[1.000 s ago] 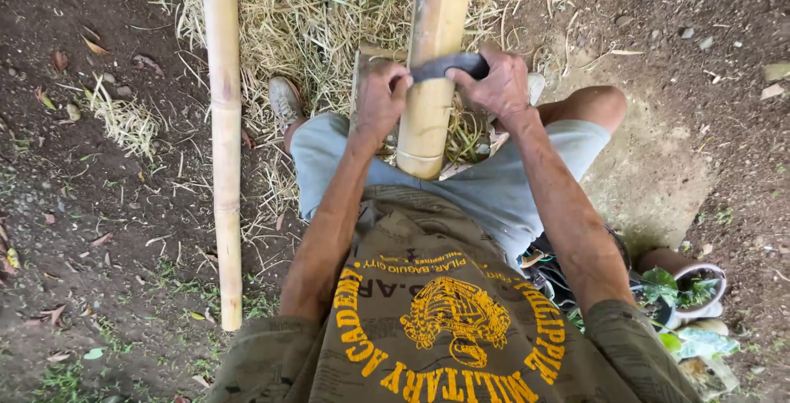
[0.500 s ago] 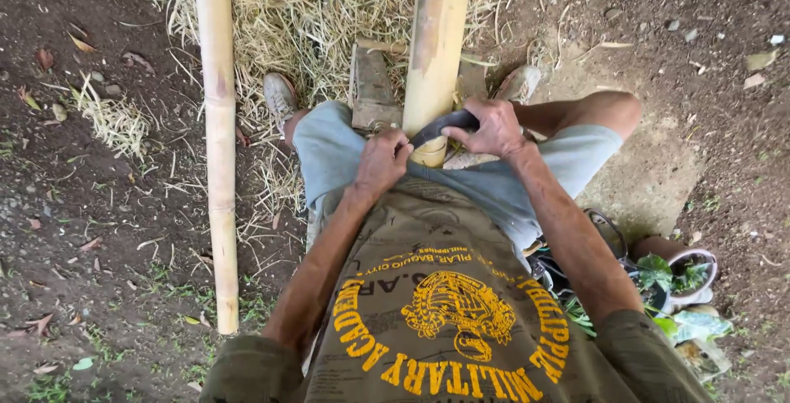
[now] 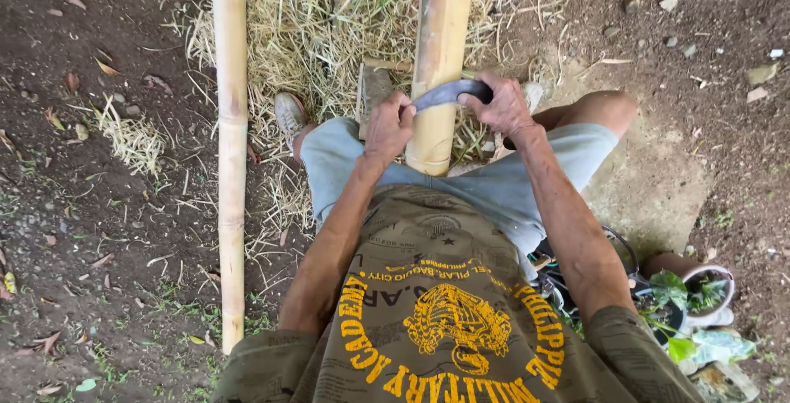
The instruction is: Scraping the outer layer or skin of a bamboo pole using a curved hand blade.
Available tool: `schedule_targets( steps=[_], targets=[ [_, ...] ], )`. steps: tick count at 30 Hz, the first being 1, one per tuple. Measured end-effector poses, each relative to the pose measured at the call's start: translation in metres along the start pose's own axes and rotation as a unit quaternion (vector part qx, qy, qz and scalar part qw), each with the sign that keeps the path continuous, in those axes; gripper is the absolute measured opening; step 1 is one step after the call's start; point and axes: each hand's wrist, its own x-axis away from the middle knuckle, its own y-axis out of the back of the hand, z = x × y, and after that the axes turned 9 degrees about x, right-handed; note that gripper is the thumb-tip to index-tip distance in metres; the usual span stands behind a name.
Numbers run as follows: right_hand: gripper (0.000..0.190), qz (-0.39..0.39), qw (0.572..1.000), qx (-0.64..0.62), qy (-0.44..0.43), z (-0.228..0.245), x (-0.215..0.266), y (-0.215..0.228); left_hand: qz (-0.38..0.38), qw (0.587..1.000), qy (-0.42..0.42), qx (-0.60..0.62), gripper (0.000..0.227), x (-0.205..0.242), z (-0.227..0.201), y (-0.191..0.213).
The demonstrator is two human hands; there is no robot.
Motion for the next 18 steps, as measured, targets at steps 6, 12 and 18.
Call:
schedule_targets(
  steps=[6, 12, 18],
  targets=[
    [0.045, -0.103, 0.991, 0.043, -0.078, -0.006, -0.032, -0.001, -0.031, 0.996, -0.088, 0.003, 0.008, -0.075, 0.018, -0.014],
    [0.053, -0.167, 0.978, 0.066, -0.105, -0.016, -0.06, 0.008, -0.017, 0.998, -0.043, 0.035, 0.009, -0.125, 0.021, -0.027],
    [0.056, -0.156, 0.973, 0.074, -0.154, -0.013, -0.094, 0.019, -0.094, 0.982, -0.16, -0.035, 0.012, -0.17, 0.019, -0.032]
  ],
)
